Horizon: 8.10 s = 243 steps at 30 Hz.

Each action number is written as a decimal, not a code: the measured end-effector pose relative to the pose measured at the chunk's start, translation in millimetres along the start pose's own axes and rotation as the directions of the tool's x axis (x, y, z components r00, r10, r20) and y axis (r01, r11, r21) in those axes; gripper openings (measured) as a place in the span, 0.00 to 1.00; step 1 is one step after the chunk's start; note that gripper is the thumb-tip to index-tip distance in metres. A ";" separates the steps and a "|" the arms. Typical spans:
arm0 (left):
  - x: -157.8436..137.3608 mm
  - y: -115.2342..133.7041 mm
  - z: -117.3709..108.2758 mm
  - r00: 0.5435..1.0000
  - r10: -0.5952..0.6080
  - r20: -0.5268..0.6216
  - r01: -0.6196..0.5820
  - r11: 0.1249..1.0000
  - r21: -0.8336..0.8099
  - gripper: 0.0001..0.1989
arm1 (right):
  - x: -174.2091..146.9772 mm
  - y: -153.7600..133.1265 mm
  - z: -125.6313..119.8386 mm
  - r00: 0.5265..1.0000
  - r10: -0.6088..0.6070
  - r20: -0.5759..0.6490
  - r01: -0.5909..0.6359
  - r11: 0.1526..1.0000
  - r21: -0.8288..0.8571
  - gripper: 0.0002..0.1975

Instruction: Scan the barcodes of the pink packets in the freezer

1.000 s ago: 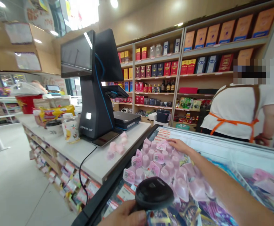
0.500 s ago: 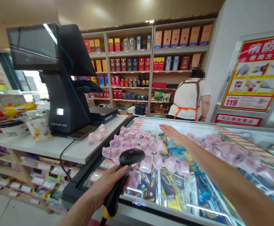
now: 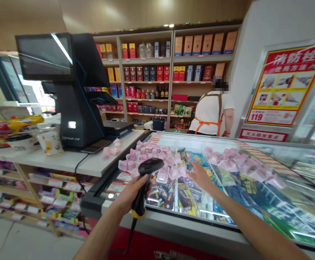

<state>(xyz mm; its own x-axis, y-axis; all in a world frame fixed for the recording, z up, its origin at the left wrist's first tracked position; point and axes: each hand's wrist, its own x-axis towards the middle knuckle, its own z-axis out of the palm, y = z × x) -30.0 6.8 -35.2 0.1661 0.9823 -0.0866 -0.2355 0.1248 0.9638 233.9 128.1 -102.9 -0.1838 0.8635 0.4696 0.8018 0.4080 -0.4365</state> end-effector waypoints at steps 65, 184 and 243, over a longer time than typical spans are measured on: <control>25.2 19.0 73.8 0.991 0.021 0.130 -0.026 0.999 0.041 0.14 | 35.7 32.1 -41.2 0.797 0.592 0.121 -0.048 -0.138 0.989 0.03; 43.7 17.0 68.9 0.994 0.024 0.108 -0.039 0.990 0.137 0.14 | 57.3 24.5 -36.0 0.803 0.596 0.020 -0.024 -0.001 1.000 0.14; 34.7 19.7 75.2 0.986 -0.019 0.163 -0.003 0.991 0.137 0.16 | 59.8 23.1 -33.2 0.840 0.505 0.196 -0.095 -0.218 0.971 0.02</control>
<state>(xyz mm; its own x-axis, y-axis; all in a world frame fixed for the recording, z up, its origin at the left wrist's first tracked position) 43.1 32.8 -0.2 0.3246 0.9437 -0.0632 -0.1023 0.1014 0.9896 260.4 179.3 -59.5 0.1391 0.9900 0.0237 -0.7096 0.1163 -0.6950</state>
